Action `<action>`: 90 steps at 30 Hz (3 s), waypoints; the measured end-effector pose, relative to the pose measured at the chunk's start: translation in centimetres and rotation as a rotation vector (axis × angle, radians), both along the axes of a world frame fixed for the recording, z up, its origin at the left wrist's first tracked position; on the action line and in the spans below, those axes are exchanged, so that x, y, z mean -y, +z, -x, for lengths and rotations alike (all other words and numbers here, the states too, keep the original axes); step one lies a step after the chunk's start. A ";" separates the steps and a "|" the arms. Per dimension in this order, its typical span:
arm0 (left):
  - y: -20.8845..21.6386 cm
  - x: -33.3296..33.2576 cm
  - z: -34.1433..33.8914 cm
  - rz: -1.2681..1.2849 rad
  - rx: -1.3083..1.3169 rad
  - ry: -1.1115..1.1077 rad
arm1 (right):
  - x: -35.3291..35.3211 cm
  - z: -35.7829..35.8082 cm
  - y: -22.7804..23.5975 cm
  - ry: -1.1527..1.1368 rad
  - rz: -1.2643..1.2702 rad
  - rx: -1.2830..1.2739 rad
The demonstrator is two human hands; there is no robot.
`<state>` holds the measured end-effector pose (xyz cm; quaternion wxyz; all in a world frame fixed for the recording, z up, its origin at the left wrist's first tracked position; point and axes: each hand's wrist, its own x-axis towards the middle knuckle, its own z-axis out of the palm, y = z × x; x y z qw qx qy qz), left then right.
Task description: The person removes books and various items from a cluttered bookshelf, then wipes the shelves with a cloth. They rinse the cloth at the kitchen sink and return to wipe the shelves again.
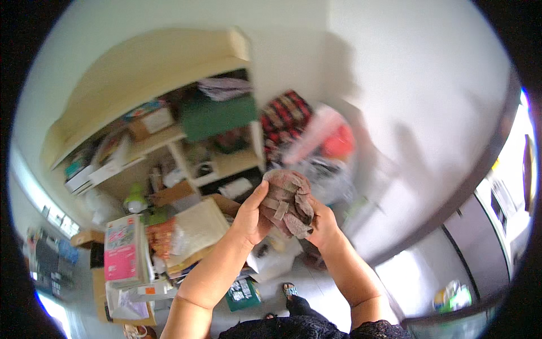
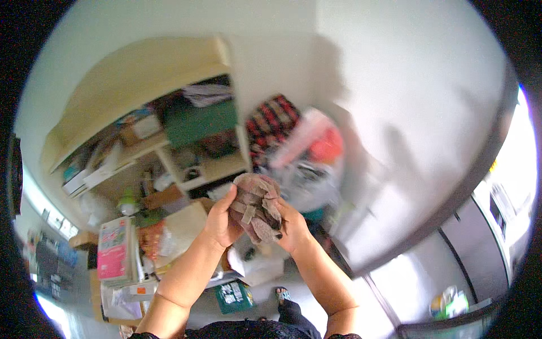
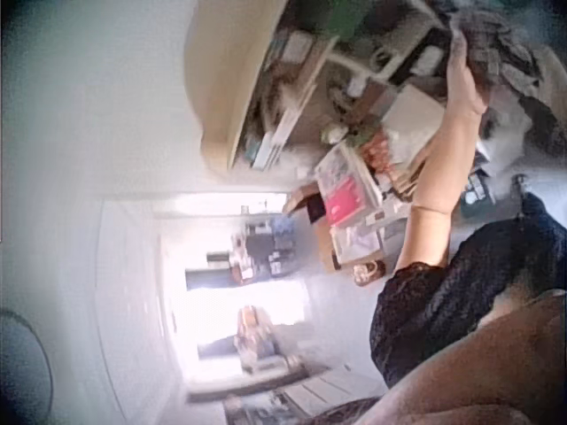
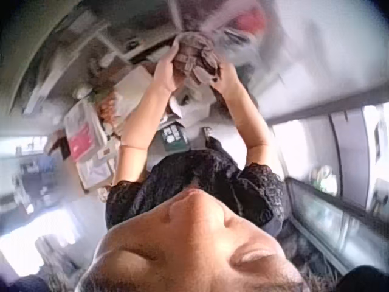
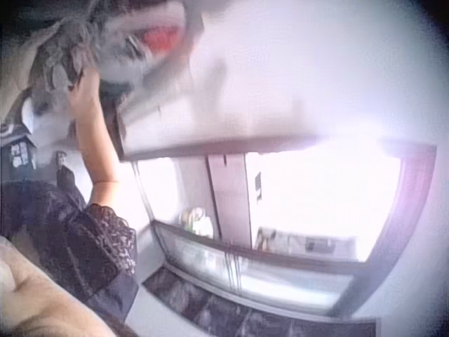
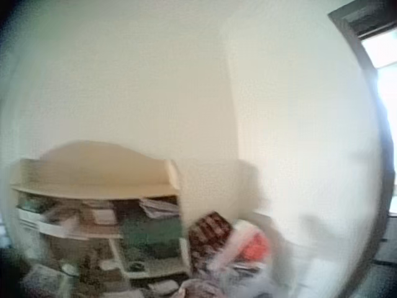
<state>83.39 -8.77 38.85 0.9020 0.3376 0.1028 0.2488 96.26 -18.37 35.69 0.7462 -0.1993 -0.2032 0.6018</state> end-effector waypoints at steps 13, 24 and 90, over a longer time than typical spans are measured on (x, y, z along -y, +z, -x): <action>-13.5 32.4 -24.9 0.009 -0.224 -0.823 | 42.6 -13.1 -13.6 -0.677 0.245 0.090; -19.2 64.9 -54.1 0.482 -0.194 -1.402 | 74.3 -35.6 -14.8 -1.158 0.485 -0.067; -40.5 142.2 -190.4 0.162 -0.848 -1.367 | 142.6 -170.8 -31.1 -1.321 1.721 0.863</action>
